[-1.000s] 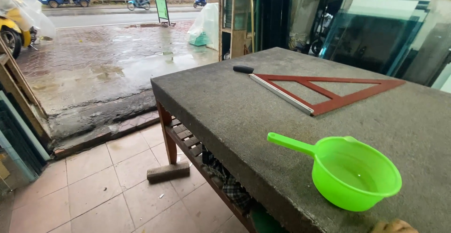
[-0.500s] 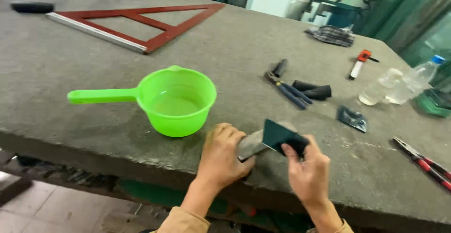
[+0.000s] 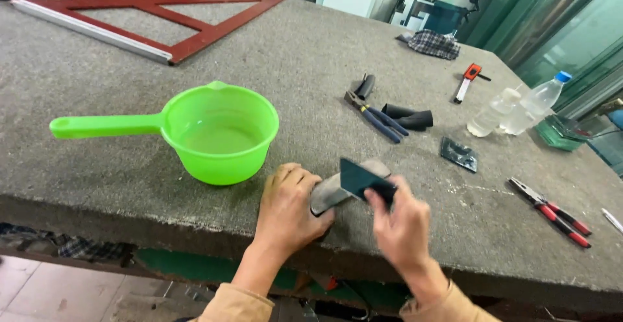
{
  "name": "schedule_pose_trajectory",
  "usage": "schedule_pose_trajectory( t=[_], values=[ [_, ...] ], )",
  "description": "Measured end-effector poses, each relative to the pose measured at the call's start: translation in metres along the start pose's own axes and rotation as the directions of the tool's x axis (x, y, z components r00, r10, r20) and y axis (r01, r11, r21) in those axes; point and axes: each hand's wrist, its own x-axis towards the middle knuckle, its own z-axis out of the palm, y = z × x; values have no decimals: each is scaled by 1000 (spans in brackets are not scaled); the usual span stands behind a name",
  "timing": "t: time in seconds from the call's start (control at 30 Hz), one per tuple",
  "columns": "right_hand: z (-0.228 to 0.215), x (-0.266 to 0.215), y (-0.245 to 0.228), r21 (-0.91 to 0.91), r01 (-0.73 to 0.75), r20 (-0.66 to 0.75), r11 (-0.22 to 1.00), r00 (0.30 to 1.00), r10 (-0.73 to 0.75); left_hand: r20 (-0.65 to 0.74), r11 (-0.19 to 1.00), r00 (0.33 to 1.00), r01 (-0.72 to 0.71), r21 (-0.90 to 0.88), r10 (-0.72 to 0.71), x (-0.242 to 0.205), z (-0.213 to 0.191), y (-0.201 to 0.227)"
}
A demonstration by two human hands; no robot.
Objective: Sanding the edges of a small rectangular block using sandpaper and water at a workshop bench.
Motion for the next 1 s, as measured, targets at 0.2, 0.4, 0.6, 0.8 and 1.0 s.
schedule_pose_trajectory(
  t=[0.2,0.4,0.6,0.8,1.0],
  values=[
    [-6,4,-6,-15,77,11,997,997,-77,15,999,1000,14,32,-14,0,1,0],
    [-4,4,-5,-97,45,-46,994,998,-50,-10,998,1000,24,56,-23,-1,2,0],
    [2,5,8,-147,19,-77,989,997,-31,-12,1000,1000,9,8,-8,0,7,-5],
    [3,15,34,-232,37,-107,972,992,-63,-21,995,997,72,69,-70,0,2,1],
    [-6,25,37,-148,107,-158,983,979,-130,-20,987,987,162,-22,-162,-2,8,-12]
  ],
)
